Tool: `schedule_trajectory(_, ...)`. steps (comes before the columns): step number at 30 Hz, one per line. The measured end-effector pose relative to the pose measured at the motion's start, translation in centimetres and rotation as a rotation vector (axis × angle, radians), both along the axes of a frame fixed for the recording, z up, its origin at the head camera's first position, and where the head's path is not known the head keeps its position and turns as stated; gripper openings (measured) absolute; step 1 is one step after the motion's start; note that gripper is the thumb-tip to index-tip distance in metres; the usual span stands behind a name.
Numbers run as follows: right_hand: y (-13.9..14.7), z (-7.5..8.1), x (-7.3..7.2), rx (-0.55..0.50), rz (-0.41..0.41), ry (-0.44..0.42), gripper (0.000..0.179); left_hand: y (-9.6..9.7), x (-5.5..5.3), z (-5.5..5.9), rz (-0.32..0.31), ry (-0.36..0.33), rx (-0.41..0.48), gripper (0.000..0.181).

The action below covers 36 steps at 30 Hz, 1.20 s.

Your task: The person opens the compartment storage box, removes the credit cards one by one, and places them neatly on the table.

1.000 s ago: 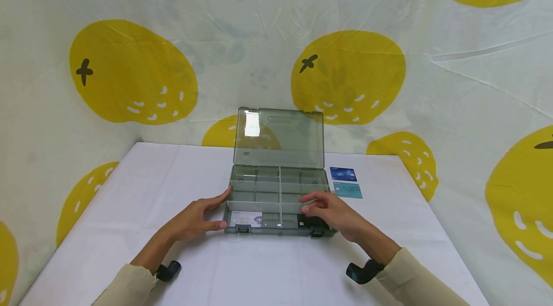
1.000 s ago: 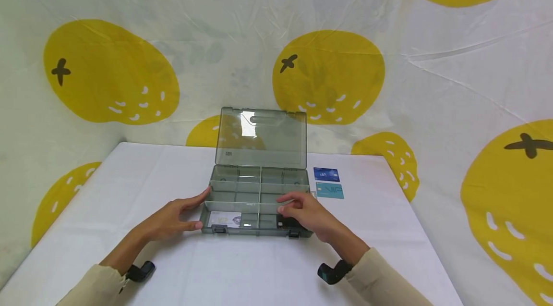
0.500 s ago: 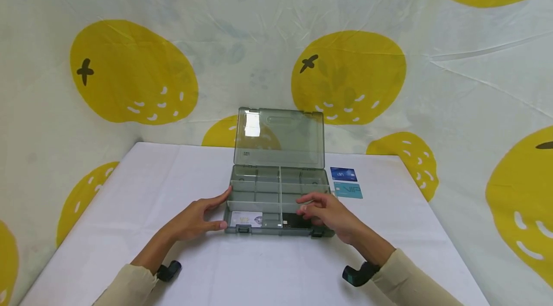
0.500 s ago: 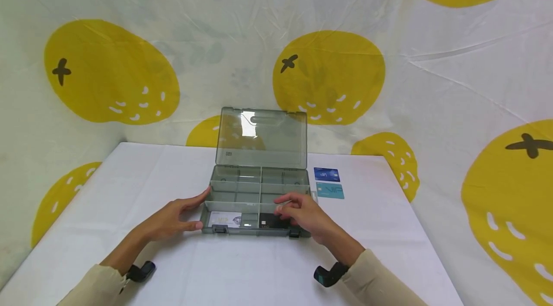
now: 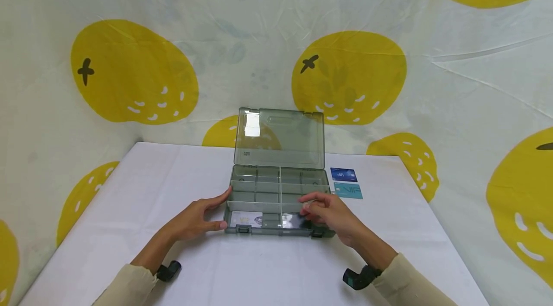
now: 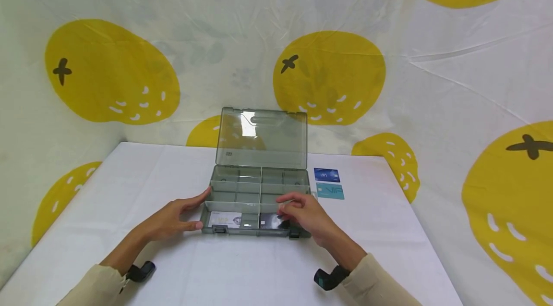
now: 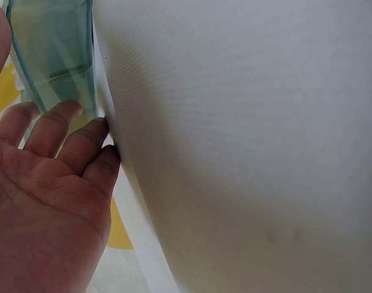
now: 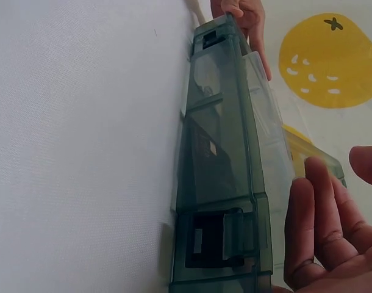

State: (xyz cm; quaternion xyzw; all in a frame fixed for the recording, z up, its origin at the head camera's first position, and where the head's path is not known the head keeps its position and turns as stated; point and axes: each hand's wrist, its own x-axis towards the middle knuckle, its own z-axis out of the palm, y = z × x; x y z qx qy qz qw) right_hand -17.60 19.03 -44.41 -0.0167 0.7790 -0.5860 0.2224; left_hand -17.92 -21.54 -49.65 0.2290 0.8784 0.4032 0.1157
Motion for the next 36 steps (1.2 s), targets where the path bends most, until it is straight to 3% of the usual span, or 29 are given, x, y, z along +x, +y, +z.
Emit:
schedule_trajectory(16,0.0,0.1,0.3,-0.045,-0.157,0.038,0.031,-0.2,-0.2,-0.3,-0.004,0.006,-0.002,0.099)
schedule_trajectory(24,-0.7,-0.4,0.6,-0.065,-0.162,0.088,0.036,-0.2,-0.2,-0.2,-0.009,0.019,-0.005,0.098)
schedule_trajectory(30,-1.5,-0.5,1.0,0.021,-0.179,0.151,0.034,-0.2,-0.1,-0.2,-0.007,0.021,-0.005,0.097)
schedule_trajectory(36,-1.7,-0.6,1.2,0.057,-0.086,0.166,0.035,-0.1,-0.1,-0.2,-0.010,0.025,-0.004,0.097)
